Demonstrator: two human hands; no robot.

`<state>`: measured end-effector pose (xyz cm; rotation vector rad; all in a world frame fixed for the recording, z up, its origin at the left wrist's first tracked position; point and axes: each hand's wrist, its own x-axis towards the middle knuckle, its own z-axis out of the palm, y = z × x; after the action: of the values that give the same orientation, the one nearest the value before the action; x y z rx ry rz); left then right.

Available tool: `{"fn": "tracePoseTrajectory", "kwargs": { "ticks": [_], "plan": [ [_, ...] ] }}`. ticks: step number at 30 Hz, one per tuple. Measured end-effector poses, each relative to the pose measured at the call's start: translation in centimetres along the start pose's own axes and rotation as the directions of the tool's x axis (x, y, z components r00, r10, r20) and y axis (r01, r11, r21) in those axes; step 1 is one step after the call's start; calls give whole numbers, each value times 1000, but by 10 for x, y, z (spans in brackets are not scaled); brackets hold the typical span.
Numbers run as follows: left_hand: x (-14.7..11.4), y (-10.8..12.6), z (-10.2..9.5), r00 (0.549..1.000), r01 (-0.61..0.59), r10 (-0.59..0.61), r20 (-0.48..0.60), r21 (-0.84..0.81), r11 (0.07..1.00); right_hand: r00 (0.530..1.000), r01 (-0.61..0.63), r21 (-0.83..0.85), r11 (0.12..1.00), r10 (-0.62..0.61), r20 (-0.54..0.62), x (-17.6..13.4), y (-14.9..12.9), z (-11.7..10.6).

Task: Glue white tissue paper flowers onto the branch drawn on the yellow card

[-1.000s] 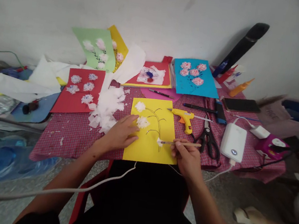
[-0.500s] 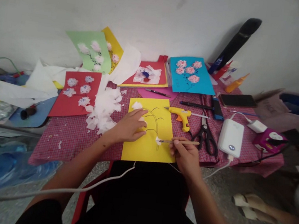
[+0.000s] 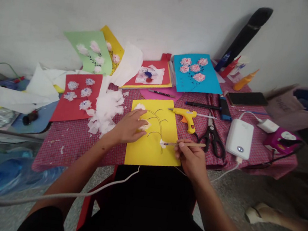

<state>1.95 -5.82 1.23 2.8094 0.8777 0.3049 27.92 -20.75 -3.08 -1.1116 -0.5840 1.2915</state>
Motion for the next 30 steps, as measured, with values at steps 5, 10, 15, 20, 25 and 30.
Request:
{"fn": "tracePoseTrajectory", "kwargs": {
  "ticks": [5,10,15,20,25,30],
  "plan": [
    [-22,-1,-8,994,54,-57,-94,-33,998,1000,-12,9,1000,12,-24,-1,-4,4],
    [-65,-10,-6,963,211,-216,-158,-48,976,1000,-12,24,1000,13,-16,-3,-10,6],
    [-93,1,2,959,245,-253,-128,-72,967,1000,19,-8,1000,-19,-11,-6,-16,11],
    [-85,18,12,981,139,-151,-124,-104,985,997,73,-70,995,-74,-17,-8,-17,23],
    [-68,23,21,993,28,-39,-116,-92,995,996,83,-120,989,-84,-6,-8,-10,30],
    [-64,21,27,994,18,-27,-104,-81,997,996,83,-116,990,-84,-10,-3,-7,34]
  ]
}}
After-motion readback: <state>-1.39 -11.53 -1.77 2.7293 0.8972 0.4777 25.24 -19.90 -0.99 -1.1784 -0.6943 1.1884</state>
